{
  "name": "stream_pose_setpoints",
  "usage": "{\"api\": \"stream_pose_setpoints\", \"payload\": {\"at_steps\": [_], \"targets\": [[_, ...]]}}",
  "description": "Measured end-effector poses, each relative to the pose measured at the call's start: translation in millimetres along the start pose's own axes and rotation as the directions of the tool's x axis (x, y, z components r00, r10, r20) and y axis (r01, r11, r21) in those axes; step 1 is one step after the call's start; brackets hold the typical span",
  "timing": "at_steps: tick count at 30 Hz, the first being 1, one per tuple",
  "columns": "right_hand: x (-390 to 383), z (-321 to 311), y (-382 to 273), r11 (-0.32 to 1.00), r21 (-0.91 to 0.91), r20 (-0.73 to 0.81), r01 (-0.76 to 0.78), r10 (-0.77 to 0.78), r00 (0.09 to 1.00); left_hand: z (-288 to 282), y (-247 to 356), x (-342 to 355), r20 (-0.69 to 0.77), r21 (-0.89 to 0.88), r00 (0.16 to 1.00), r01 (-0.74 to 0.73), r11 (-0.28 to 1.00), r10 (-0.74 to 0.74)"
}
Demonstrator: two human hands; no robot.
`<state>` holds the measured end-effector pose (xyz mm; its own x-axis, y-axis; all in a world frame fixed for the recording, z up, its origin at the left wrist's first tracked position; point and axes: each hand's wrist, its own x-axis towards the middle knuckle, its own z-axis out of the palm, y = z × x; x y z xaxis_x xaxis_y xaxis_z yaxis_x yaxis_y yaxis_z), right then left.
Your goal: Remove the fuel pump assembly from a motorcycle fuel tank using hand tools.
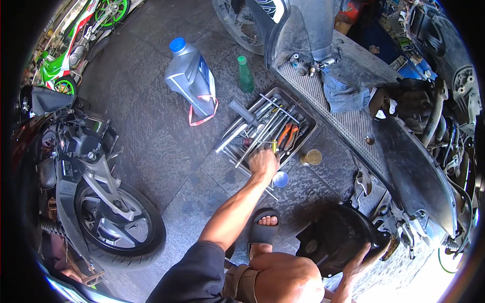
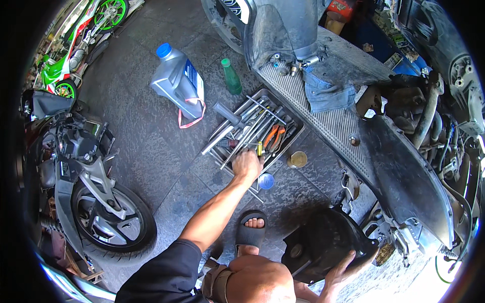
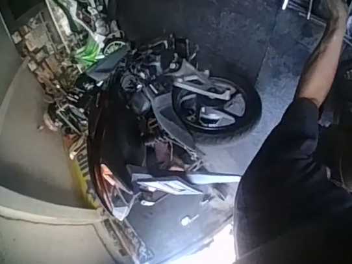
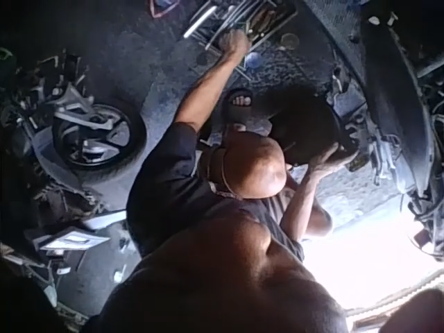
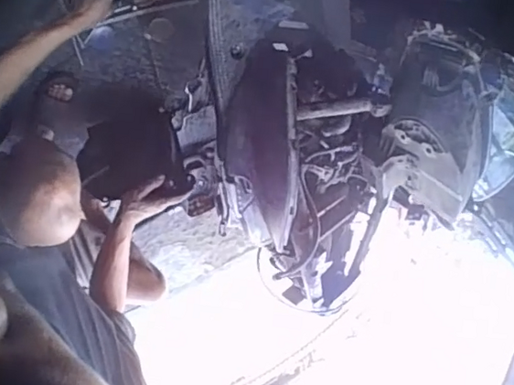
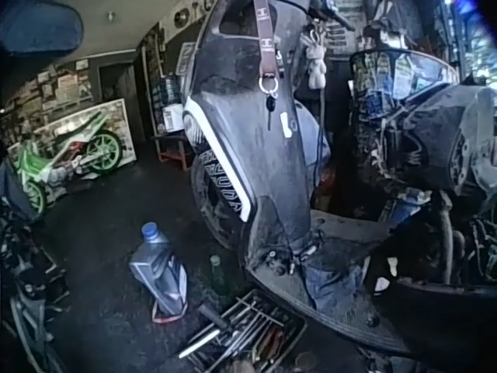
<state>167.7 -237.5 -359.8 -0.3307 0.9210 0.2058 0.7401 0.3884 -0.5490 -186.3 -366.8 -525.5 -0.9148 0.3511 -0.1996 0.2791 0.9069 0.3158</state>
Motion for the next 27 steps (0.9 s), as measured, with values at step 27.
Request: {"api": "stream_pose_setpoints", "payload": {"at_steps": [27], "targets": [[-6.6,-8.0,21.9,0.942,-0.327,-0.067,-0.076,0.057,0.996,42.6,59.0,-90.5,0.418,-0.251,0.868,-0.175,0.952,0.270]]}}
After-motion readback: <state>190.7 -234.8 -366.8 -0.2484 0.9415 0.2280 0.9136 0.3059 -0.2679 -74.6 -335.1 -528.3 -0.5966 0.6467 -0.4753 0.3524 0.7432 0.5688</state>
